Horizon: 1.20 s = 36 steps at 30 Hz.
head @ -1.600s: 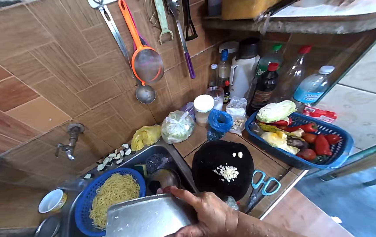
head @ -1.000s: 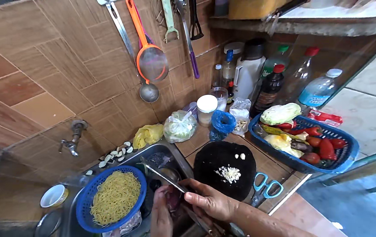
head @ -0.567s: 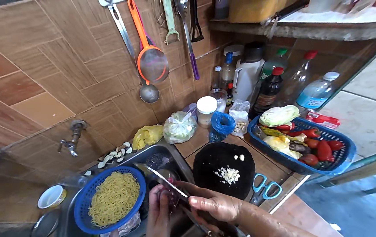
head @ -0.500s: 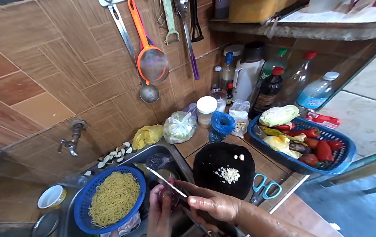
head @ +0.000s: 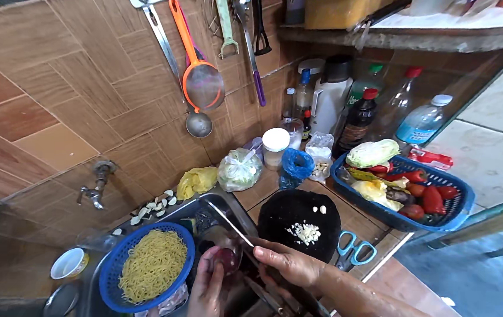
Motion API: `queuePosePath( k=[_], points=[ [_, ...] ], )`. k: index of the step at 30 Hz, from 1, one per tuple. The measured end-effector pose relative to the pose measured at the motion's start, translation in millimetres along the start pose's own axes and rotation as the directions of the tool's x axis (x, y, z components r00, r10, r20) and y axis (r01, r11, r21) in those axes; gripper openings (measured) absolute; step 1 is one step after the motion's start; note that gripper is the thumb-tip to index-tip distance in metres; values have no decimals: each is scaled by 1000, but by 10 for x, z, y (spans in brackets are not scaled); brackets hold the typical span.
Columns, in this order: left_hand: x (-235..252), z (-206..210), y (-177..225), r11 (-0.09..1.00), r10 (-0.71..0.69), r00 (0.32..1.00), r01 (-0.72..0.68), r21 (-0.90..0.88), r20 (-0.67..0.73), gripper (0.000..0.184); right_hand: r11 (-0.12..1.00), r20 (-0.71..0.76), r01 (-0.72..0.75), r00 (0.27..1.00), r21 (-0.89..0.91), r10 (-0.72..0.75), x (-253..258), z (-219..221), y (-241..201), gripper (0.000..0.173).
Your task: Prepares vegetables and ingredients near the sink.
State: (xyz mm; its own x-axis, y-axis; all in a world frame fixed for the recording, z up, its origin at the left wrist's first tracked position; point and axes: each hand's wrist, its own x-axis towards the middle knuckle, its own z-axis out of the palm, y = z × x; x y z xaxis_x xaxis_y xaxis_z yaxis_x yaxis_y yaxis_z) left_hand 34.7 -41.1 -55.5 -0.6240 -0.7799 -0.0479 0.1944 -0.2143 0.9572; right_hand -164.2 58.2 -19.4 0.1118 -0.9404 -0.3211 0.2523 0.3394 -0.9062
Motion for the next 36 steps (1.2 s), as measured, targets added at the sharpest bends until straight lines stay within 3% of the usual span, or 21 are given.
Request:
queuePosePath(
  k=[3, 7, 12, 15, 17, 19, 23, 26, 30, 34, 36],
  points=[
    [7, 48, 27, 991, -51, 998, 48, -123, -24, 34, 1000, 107, 7, 994, -9, -6, -42, 6, -39, 78],
    [35, 18, -46, 998, 63, 997, -63, 1, -33, 37, 1000, 146, 15, 989, -6, -14, -50, 48, -78, 90],
    [46, 63, -50, 971, 213, 976, -206, 121, -48, 43, 996, 71, 6, 997, -87, 0, 8, 81, -104, 70],
    [40, 35, -22, 972, 199, 979, -193, 132, -36, 42, 995, 6, -18, 1000, -96, 19, 27, 73, -108, 68],
    [26, -8, 11, 994, 102, 994, -99, 53, -47, 40, 996, -25, -39, 999, -83, 37, 38, 41, -98, 70],
    [8, -45, 62, 987, -21, 1000, 17, -159, -22, 37, 995, -48, -70, 997, -76, 67, 59, 2, -64, 71],
    [-16, -139, 47, 846, -90, 989, 138, -515, 118, 44, 975, -61, -191, 981, -111, 185, 101, -72, 31, 64],
    [-30, -170, 10, 877, -89, 990, 128, -462, 105, 66, 961, -55, -236, 972, -148, 230, 113, -68, 44, 62],
    [-33, -261, -11, 916, -90, 984, 142, -374, 152, 71, 967, -24, -200, 980, -157, 198, 136, -47, 72, 61],
    [-52, -317, -37, 940, -93, 982, 141, -311, 165, 60, 979, 58, -156, 985, -134, 165, 149, -38, 71, 73],
    [-51, -323, -70, 949, -78, 985, 122, -291, 156, 55, 980, 91, -159, 981, -116, 170, 136, -29, 44, 71]
  ],
)
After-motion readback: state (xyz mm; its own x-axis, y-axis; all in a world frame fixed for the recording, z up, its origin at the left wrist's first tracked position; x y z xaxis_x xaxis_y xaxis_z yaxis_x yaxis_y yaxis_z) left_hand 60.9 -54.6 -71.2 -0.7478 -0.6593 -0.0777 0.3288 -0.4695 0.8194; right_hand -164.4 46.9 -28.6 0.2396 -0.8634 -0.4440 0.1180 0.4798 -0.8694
